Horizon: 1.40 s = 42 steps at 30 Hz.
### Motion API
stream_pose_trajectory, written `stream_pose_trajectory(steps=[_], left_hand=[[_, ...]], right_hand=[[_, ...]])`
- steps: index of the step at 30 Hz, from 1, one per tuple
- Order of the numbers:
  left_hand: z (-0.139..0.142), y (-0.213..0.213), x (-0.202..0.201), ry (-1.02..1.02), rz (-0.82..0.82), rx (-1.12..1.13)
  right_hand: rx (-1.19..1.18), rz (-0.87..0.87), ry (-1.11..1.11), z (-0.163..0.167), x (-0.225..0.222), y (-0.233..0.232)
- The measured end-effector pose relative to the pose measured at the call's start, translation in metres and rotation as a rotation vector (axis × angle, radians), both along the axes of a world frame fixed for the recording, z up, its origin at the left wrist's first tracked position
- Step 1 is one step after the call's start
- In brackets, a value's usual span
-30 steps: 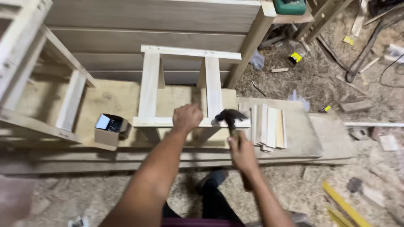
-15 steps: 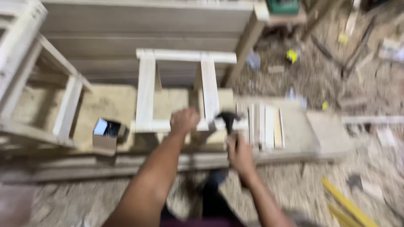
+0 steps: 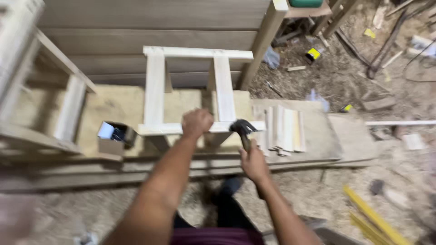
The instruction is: The person assembles a small wooden frame by hand, using a hammer to drive nails into pre-drilled holes. They repeatedly pick up nails from a small box, position them, and hammer them into the frame while holding the pieces together.
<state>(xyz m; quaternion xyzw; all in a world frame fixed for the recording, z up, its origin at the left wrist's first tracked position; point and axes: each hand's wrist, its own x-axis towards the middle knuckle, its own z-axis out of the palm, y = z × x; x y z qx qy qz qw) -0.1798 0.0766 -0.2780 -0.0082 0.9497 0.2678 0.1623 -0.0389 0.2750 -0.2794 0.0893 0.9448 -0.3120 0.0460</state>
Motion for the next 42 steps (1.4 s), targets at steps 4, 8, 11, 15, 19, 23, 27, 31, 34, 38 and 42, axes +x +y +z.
stream_pose_trajectory(steps=[4,8,11,15,19,23,27,31,34,38,42], left_hand=[[-0.004,-0.002,0.001,0.026,-0.044,-0.094],[-0.006,-0.007,-0.001,0.0,-0.056,-0.092],[-0.004,-0.009,-0.002,-0.007,-0.044,-0.08],[-0.001,-0.012,0.0,-0.049,-0.009,-0.068],[-0.003,-0.017,0.001,-0.014,0.003,-0.051],[-0.008,-0.022,-0.004,-0.023,-0.031,-0.068],[-0.017,-0.038,-0.007,0.005,-0.011,-0.034],[-0.024,-0.058,-0.008,-0.014,-0.047,-0.077],[-0.022,-0.065,-0.011,-0.051,-0.035,-0.068],[-0.015,-0.072,-0.012,0.002,-0.057,-0.094],[-0.015,-0.085,-0.011,0.019,-0.099,-0.106]], right_hand=[[-0.012,-0.017,-0.056,0.017,-0.01,-0.003],[-0.146,-0.049,-0.024,0.049,-0.02,-0.017],[-0.285,-0.012,0.152,0.054,-0.03,-0.033],[-0.103,-0.03,-0.07,0.033,-0.041,-0.043],[-0.031,-0.009,-0.04,0.016,-0.041,-0.034],[-0.011,-0.002,-0.089,0.021,-0.038,-0.035],[-0.096,-0.088,-0.194,0.03,-0.043,-0.057],[-0.254,-0.101,0.01,0.015,-0.049,-0.081],[-0.1,0.049,0.081,-0.008,-0.054,-0.086],[0.012,0.032,-0.039,-0.032,-0.057,-0.076],[0.003,0.095,-0.083,-0.032,-0.057,-0.066]])
